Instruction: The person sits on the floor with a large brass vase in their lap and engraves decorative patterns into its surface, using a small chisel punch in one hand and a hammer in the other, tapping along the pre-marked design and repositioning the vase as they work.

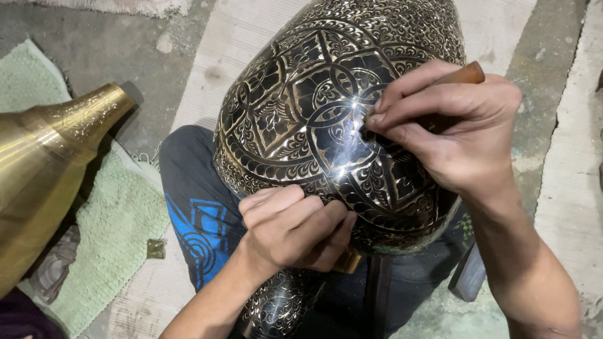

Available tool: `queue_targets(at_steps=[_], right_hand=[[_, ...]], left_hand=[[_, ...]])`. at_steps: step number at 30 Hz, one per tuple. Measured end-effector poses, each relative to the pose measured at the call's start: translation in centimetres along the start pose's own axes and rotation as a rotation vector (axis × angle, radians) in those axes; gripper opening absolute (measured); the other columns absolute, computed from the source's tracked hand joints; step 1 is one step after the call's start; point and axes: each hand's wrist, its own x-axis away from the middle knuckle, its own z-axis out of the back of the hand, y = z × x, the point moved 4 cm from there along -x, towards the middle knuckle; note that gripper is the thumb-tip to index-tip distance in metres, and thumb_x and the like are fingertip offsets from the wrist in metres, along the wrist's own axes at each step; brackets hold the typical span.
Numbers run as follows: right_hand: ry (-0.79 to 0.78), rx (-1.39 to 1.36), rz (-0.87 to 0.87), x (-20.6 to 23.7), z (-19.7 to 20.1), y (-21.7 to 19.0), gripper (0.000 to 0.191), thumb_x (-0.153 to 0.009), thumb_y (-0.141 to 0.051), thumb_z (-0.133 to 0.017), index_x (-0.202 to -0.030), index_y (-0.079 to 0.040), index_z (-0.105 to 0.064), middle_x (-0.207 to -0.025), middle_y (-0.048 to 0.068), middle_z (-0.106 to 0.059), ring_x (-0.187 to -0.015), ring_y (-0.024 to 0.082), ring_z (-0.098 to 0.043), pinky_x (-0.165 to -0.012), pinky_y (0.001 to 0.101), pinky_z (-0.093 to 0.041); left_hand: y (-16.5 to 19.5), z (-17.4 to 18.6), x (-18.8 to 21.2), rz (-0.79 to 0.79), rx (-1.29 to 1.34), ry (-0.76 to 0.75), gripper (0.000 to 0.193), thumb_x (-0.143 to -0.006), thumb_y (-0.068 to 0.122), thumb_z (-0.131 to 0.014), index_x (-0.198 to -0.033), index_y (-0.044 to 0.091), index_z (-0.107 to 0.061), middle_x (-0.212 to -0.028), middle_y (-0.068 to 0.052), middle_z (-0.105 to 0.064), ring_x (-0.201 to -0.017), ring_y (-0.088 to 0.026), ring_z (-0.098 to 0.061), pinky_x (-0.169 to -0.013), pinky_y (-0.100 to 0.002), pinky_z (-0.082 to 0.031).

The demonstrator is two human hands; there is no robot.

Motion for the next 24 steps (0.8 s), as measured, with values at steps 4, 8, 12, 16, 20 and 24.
queue_targets(at_steps=[4, 8, 12, 16, 20, 24], right_hand=[[0.026, 0.051, -0.026, 0.1, -0.4, -0.3, 0.014, -0.093, 0.014, -0.072, -0.099, 0.001, -0.075, -0.101, 0.013, -0.073, -0.090, 0.016, -0.074, -0.083, 0.0248, -0.064], [0.014, 0.052, -0.028, -0.2, -0.1, -0.4, 0.017, -0.085, 0.015, -0.070, -0.095, 0.002, -0.074, -0.100, 0.014, -0.072, -0.091, 0.019, -0.073, -0.078, 0.0257, -0.063], [-0.052, 0.030, 0.013, -0.4, 0.2, -0.4, 0.016, -0.088, 0.013, -0.075, -0.097, 0.000, -0.075, -0.095, 0.014, -0.074, -0.087, 0.016, -0.074, -0.077, 0.0235, -0.063], [-0.027, -0.012, -0.002, -0.1, 0.2, 0.1, 0.014, -0.091, 0.012, -0.074, -0.098, 0.001, -0.075, -0.097, 0.014, -0.074, -0.088, 0.016, -0.074, -0.079, 0.0237, -0.064], [-0.061, 0.018, 0.002, 0.0, 0.4, -0.1, 0.015, -0.089, 0.013, -0.074, -0.097, 0.001, -0.075, -0.096, 0.014, -0.074, -0.088, 0.017, -0.074, -0.078, 0.0242, -0.063], [-0.112, 0.005, 0.028, -0.8, 0.7, -0.4, 0.018, -0.085, 0.015, -0.072, -0.096, 0.001, -0.075, -0.093, 0.014, -0.074, -0.087, 0.018, -0.074, -0.076, 0.0245, -0.063]], left_hand=[[0.1, -0.1, 0.1, -0.006, -0.009, 0.008, 0.014, -0.079, 0.011, -0.083, -0.084, 0.010, -0.070, -0.063, 0.003, -0.048, -0.051, -0.015, -0.044, -0.046, -0.030, -0.036], [0.1, -0.2, 0.1, -0.008, -0.005, 0.008, 0.015, -0.079, 0.010, -0.083, -0.085, 0.010, -0.070, -0.064, 0.003, -0.049, -0.051, -0.014, -0.045, -0.046, -0.030, -0.036], [0.1, -0.2, 0.1, -0.012, -0.007, 0.010, 0.015, -0.078, 0.010, -0.083, -0.085, 0.009, -0.070, -0.063, 0.003, -0.047, -0.050, -0.014, -0.043, -0.045, -0.030, -0.034], [0.1, -0.1, 0.1, -0.012, -0.009, 0.012, 0.015, -0.078, 0.010, -0.083, -0.084, 0.009, -0.069, -0.063, 0.003, -0.046, -0.050, -0.014, -0.042, -0.045, -0.030, -0.033], [0.3, -0.2, 0.0, -0.012, -0.024, 0.009, 0.014, -0.077, 0.010, -0.083, -0.082, 0.010, -0.069, -0.062, 0.003, -0.044, -0.050, -0.014, -0.041, -0.045, -0.030, -0.032], [0.3, -0.2, 0.1, -0.010, -0.020, 0.003, 0.014, -0.077, 0.010, -0.082, -0.083, 0.009, -0.070, -0.063, 0.003, -0.045, -0.051, -0.014, -0.042, -0.045, -0.030, -0.032]])
